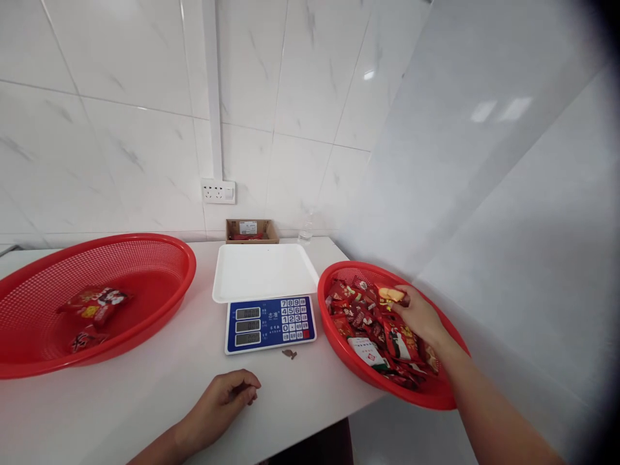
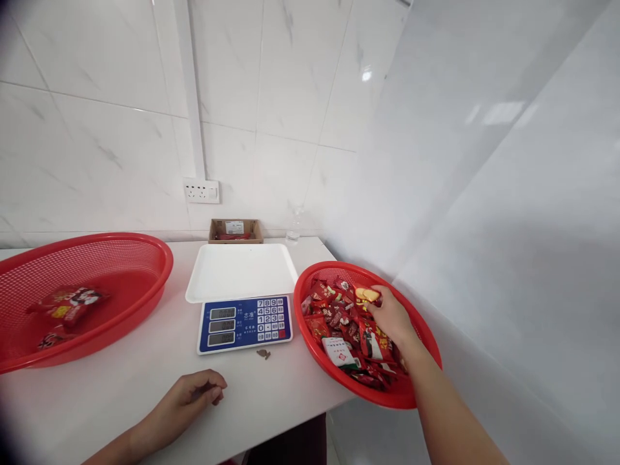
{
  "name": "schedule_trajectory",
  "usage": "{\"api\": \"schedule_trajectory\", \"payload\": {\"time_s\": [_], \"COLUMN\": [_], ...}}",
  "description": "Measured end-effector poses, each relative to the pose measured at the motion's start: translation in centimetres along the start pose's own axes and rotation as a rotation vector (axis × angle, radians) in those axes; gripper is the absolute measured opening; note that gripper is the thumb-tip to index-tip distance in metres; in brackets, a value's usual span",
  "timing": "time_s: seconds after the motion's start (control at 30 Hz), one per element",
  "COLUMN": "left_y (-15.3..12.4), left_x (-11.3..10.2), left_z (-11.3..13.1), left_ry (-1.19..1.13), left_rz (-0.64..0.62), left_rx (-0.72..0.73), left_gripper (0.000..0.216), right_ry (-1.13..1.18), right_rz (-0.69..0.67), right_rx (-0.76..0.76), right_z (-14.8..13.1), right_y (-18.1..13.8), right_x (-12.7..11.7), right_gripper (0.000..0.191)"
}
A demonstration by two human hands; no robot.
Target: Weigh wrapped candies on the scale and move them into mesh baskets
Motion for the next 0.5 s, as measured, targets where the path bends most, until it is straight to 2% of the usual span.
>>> {"api": "schedule_trajectory", "payload": {"time_s": [0.07,0.1,0.17,0.23,0.3,0.33,0.4,0.5], "left_y": [0.1,0.3,0.6,1.0,1.7,2.0,2.5,2.6], "left_x": [-0.1,-0.2,-0.1,0.1,0.6,1.0,1.5,0.8], "left_z": [0.7,1.4,3.5,6.1,8.2,9.0,10.0,10.3], "left_ry": [-0.023,-0.037,-0.096,-0.243,-0.42,-0.478,-0.57,-0.704], "left_rz": [0.006,0.006,-0.001,-0.016,-0.054,-0.086,-0.101,0.041], "left_rx": [0.013,0.034,0.114,0.224,0.268,0.259,0.251,0.284], "left_gripper": [0.023,0.025,0.03,0.043,0.059,0.062,0.053,0.041], "right_ry": [0.112,0.206,0.334,0.316,0.256,0.235,0.266,0.395], "right_rz": [-0.003,-0.046,-0.221,-0.436,-0.657,-0.737,-0.81,-0.755], "right_rx": [-0.093,-0.165,-0.301,-0.371,-0.433,-0.453,-0.474,-0.452], "right_z": [-3.4,-5.6,-10.3,-14.3,-17.3,-18.3,-19.5,-19.5], "right_y": [-1.2,-2.2,-4.9,-8.0,-11.0,-12.2,-13.4,-12.9], "right_x": [-0.1,0.2,1.7,3.8,5.9,6.8,7.9,8.3], "right_gripper": [0.05,0.054,0.066,0.072,0.069,0.066,0.059,0.057]}}
Point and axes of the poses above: each hand's wrist, its own y-axis towards the middle knuckle, its own x-axis out of the palm, z = x × y, the point moved 8 cm from there along y, towards the middle knuckle, and after that the axes turned 5 degrees about -z, right-handed, at the moved point
